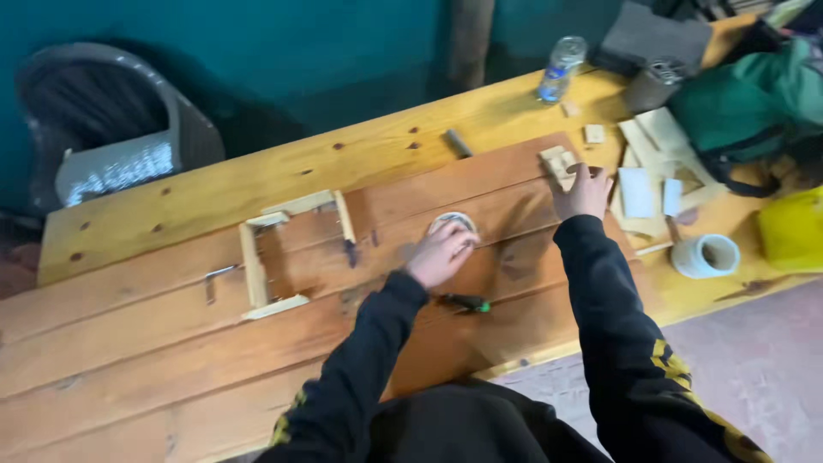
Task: The person assembles a small wooden frame by attaching metal brackets to wooden pieces using a screwdriver. They repeatedly pick up screws, align the brackets, and tighten them onto the wood, then attach the pieces to a larger frame structure.
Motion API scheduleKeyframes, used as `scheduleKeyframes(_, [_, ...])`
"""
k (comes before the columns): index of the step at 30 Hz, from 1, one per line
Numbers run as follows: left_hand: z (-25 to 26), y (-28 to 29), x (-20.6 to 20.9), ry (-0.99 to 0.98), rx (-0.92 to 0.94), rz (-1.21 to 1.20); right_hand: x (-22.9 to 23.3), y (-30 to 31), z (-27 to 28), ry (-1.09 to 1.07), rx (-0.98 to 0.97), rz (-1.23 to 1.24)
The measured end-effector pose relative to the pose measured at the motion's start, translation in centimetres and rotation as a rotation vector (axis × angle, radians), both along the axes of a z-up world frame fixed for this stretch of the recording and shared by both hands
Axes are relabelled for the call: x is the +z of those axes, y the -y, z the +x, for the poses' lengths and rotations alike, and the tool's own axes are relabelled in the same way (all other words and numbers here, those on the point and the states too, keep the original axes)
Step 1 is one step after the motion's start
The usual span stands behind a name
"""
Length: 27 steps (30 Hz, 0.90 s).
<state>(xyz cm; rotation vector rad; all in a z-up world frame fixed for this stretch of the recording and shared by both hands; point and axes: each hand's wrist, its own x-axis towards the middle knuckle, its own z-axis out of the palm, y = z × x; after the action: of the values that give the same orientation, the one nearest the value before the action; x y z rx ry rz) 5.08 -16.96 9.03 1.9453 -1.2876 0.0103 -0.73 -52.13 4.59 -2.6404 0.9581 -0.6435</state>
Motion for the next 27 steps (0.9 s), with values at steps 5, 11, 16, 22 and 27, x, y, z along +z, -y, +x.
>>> scheduleKeyframes(5, [1.7,13.4,-1.8,-0.047,-0.152,0.278,-2.3,4.0,0.5,-0.042,0.044,0.013])
scheduleKeyframes(11, [3.7,19.5,-1.9,-0.151,-0.087,0.481,-0.9,3.2,1.5,-0.308,-0.044,-0.046])
scheduleKeyframes(16, [4.1,14.1,0.3,-0.235,-0.032,0.353,-0.7,0.7,0.5,-0.099,-0.047,-0.268])
scheduleKeyframes(22, [0.7,-1.2,2.5,-0.329,0.082,0.285,3.7,-14.7,-3.6,-0.163,0.482,-0.012])
scheduleKeyframes(27, [-3.9,-14.8,-2.1,-0.274,0.225,0.385,6.5,-25.8,-5.2,-0.224,0.995,0.150])
